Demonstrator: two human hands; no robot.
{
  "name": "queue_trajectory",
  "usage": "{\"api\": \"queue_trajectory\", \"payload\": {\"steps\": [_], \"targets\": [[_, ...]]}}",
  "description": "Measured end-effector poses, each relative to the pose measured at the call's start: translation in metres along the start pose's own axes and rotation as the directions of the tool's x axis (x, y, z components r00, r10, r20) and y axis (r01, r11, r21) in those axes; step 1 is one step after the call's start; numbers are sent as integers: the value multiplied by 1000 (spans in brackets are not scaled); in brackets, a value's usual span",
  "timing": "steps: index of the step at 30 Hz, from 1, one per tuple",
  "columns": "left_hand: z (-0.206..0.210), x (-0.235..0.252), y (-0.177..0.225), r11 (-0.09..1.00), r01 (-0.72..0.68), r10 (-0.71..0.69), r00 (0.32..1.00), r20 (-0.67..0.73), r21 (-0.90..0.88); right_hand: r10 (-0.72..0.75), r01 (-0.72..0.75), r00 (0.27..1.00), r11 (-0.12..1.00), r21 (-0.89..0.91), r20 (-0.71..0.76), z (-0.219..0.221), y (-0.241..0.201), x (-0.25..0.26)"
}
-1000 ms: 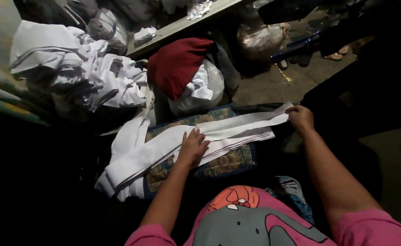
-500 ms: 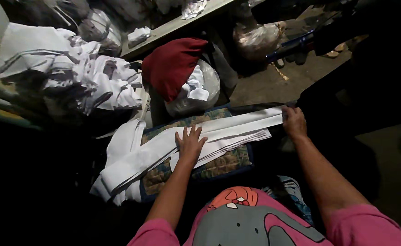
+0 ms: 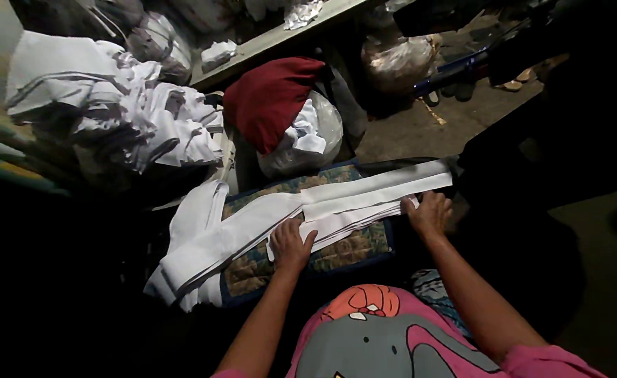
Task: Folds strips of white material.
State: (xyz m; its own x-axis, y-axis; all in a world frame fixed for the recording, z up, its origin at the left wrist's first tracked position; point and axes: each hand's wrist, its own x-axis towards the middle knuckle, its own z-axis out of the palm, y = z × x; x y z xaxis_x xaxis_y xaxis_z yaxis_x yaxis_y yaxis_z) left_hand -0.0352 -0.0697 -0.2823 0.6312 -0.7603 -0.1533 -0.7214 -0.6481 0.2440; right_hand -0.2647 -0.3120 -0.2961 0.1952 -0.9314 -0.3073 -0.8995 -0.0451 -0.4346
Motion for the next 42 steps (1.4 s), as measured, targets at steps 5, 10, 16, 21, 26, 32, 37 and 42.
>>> {"api": "queue_trajectory", "payload": {"steps": [5,10,16,21,26,32,37,42], "targets": [[6,6,-12,997,-82,82,996,-32,5,25,-20,995,998,-56,96,4,-17,0],[1,12,-24,985,-164,166,985,46,-43,64,-71,976,997,24,210,-6,14,-11],[-4,11,-28,944,-313,320,946,52,-102,-71,56,994,985,165,85,5,33,-21],[-1,8,-11,935,-319,327,945,29,-153,-203,185,974,969,164,100,7,27,-11],[-9,8,3,957,-238,255,963,89,-163,-288,280,954,956,88,83,2,33,-7],[-15,7,8,962,-230,247,963,110,-144,-415,415,910,910,6,21,1,40,-1],[-23,14,20,976,-167,201,939,278,-142,-562,581,803,812,54,-197,-2,44,-6],[-25,22,27,966,-170,228,913,338,-193,-534,640,768,665,386,-353,-19,28,-22]]}}
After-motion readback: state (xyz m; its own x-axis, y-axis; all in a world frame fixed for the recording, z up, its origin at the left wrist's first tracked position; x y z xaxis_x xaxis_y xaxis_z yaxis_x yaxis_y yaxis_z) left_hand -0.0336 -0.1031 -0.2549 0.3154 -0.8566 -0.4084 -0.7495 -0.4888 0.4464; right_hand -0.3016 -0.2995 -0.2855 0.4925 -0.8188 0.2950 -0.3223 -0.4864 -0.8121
